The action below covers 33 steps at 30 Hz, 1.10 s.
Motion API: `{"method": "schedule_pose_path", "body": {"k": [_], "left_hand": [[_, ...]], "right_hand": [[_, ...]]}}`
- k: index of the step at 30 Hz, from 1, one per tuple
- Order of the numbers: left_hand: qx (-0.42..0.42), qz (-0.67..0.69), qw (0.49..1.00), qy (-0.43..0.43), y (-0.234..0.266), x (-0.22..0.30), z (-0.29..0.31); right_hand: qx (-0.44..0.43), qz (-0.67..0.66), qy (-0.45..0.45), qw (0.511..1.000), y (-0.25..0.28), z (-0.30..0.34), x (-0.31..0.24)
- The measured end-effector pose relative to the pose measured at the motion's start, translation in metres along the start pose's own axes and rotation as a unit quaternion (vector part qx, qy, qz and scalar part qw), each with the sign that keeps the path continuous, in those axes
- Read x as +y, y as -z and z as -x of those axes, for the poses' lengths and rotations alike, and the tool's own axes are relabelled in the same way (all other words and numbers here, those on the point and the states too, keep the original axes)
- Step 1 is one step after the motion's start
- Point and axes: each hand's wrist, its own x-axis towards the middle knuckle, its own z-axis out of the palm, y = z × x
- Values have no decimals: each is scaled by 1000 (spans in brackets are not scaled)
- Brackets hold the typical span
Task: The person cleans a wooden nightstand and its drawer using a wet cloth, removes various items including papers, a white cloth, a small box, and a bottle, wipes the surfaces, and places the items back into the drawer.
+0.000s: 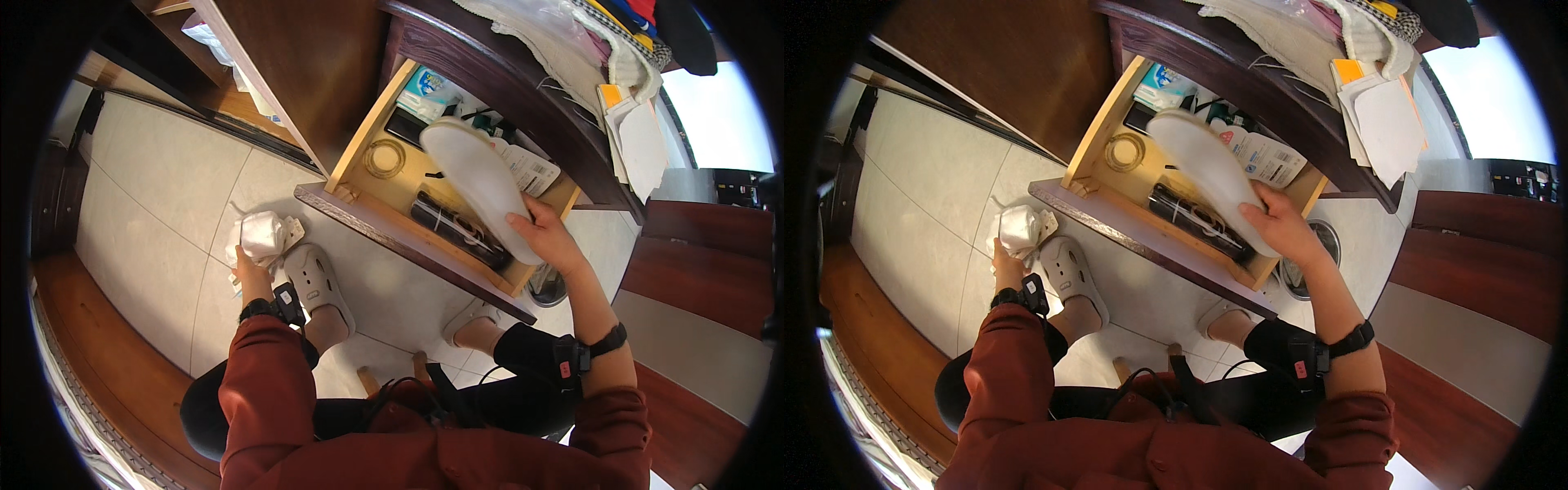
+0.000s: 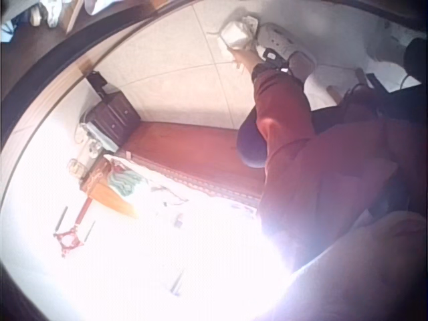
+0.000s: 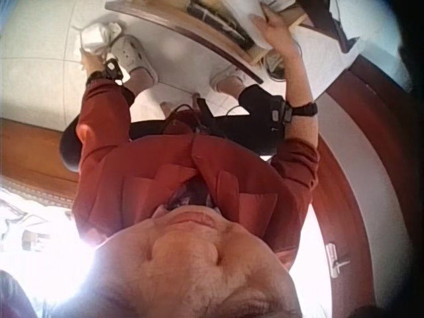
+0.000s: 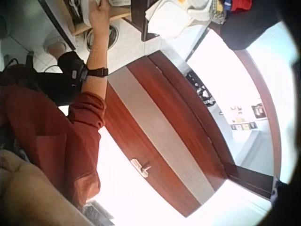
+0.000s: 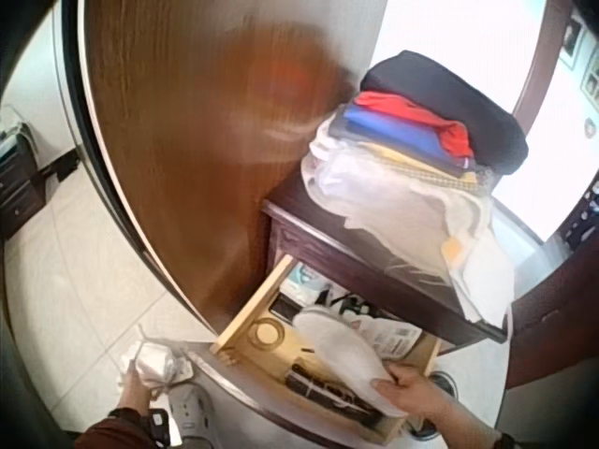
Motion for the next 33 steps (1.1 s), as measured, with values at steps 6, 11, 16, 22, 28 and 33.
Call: {"method": "schedule_pose_path", "body": {"k": [6, 11, 16, 22, 28, 33], "left_hand": [[147, 334, 931, -7, -22, 57, 43], [-5, 413, 906, 98, -32, 130, 112], [-164, 417, 887, -111, -44, 143, 227], [-398, 201, 854, -267, -57, 119, 356], [-538, 225, 798, -151, -52, 108, 403], [-477, 282, 823, -127, -17, 95, 357]], "right_hand": [[-114, 190, -48, 974, -33, -21, 5], [-198, 177, -51, 963, -31, -31, 7], [-106, 206, -16, 973, -26, -25, -9], [-6, -11, 82, 997, 18, 14, -77], [-92, -153, 189, 966, -48, 60, -132], [-154, -76, 274, 946, -68, 52, -109]]}}
